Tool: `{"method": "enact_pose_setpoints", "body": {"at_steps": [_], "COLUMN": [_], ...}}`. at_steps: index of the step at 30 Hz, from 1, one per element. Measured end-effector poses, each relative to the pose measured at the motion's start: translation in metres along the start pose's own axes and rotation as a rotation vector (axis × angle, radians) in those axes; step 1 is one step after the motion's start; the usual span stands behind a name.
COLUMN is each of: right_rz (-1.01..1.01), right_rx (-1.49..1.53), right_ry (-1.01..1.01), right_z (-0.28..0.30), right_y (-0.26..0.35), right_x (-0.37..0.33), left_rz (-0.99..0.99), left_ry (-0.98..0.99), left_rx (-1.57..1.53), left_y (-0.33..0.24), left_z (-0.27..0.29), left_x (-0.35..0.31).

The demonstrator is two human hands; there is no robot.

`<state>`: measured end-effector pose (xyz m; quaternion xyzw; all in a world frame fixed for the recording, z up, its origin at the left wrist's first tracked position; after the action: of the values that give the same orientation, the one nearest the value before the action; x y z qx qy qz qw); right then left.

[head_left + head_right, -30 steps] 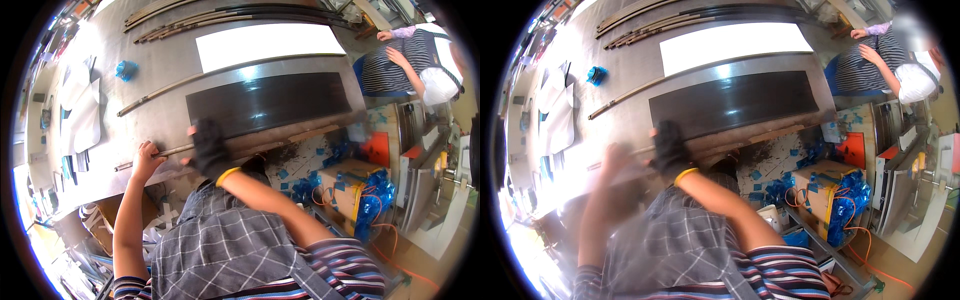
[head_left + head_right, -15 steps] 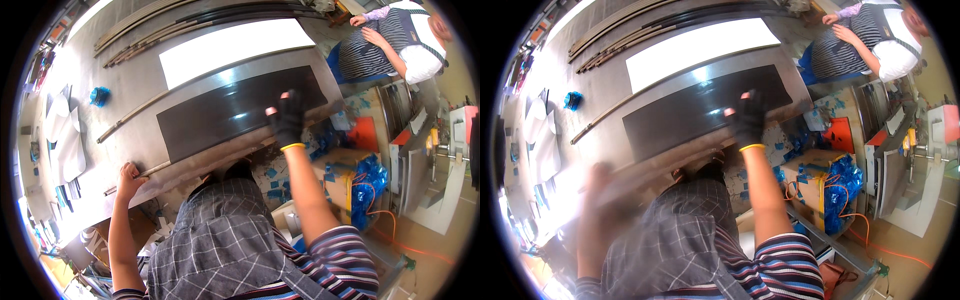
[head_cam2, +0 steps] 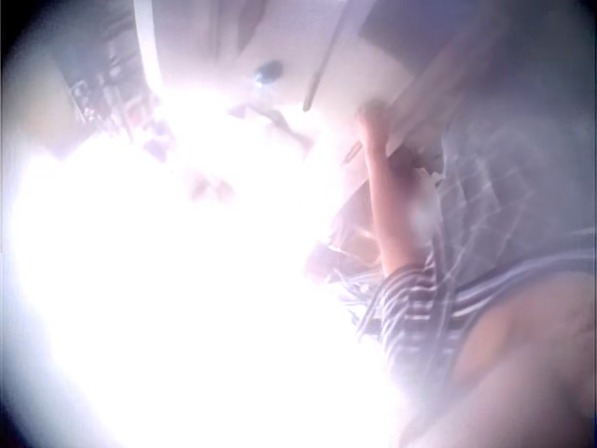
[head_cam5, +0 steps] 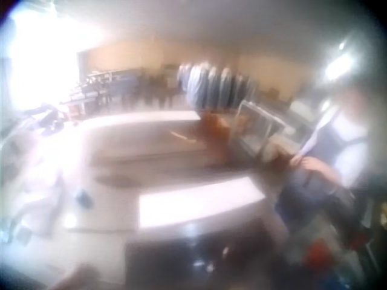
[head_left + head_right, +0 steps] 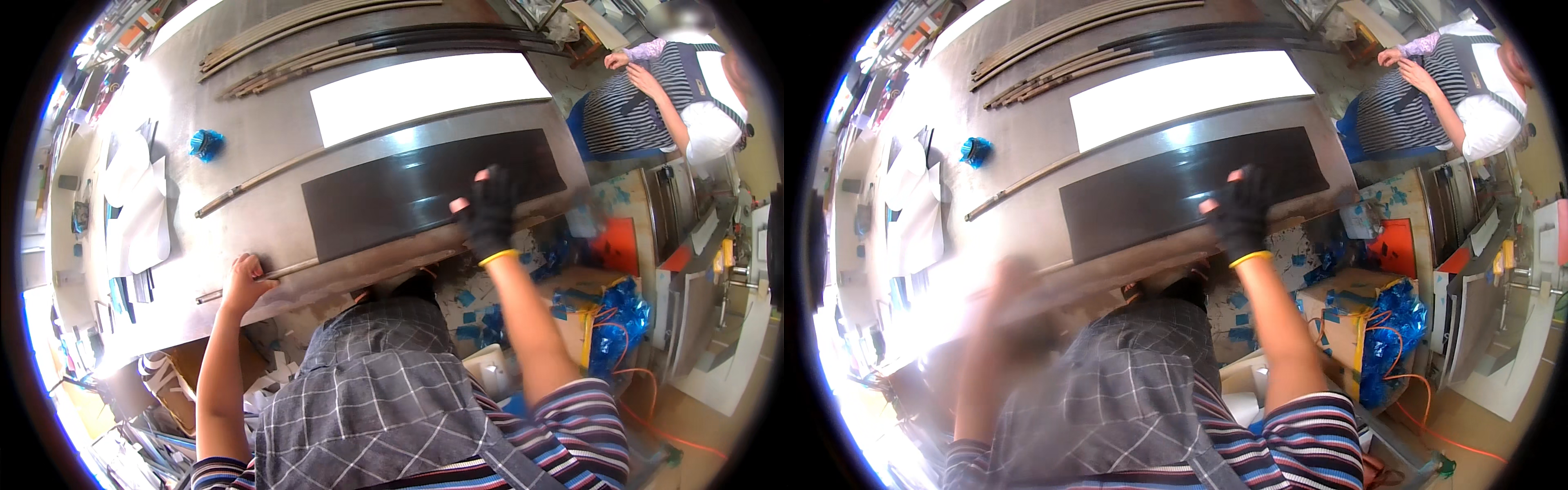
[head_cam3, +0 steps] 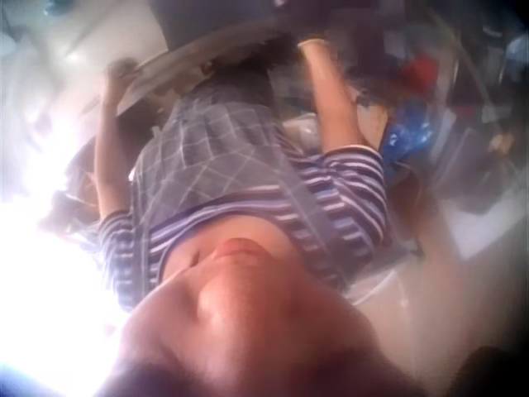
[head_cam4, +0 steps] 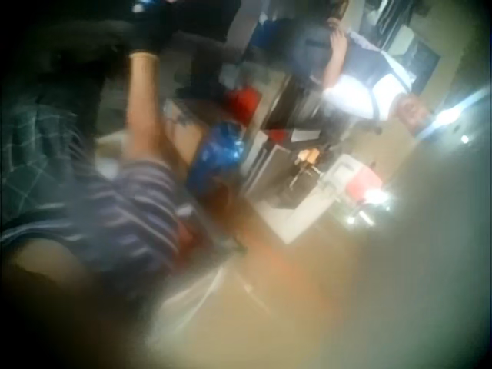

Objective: The person repeatedly peels white paper sheets from a dark rectangular panel on a workbench using both hands. The person also briefly picks up and discards a roll of paper and puts on a glove before resuming the peeling task.

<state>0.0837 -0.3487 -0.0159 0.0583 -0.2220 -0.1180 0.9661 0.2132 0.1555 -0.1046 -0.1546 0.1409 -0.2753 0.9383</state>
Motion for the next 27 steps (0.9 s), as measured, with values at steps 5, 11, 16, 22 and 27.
{"method": "enact_pose_setpoints", "body": {"at_steps": [5, 11, 16, 22, 27], "right_rz": [-0.093, 0.310, 0.120, -0.035, -0.354], "right_rx": [0.517, 0.755, 0.708, 0.399, 0.417], "right_ry": [0.532, 0.324, -0.003, -0.087, 0.328], "right_z": [0.015, -0.004, 0.071, 0.090, 0.060], "right_y": [0.205, 0.333, 0.228, 0.133, 0.069], "right_x": [0.012, -0.048, -0.037, -0.061, -0.091], "left_rz": [0.019, 0.050, -0.014, -0.037, -0.145], "left_ry": [0.006, -0.286, -0.342, -0.367, -0.315], "left_rx": [-0.031, -0.053, -0.100, -0.111, -0.147], "left_y": [-0.001, -0.050, -0.158, -0.253, -0.294], "left_z": [-0.002, 0.018, 0.029, 0.006, -0.003], "left_x": [0.015, 0.003, 0.027, 0.072, 0.095]}}
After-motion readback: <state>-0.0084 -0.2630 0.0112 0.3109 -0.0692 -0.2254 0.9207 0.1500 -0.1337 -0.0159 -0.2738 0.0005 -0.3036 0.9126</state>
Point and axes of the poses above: each hand's wrist, its own x-axis towards the middle knuckle, its own z-axis out of the back of the hand, y = z × x, the point moved 9 cm from there along x, towards the middle knuckle, and after that the axes turned 4 degrees about -y, right-handed, at the moved point
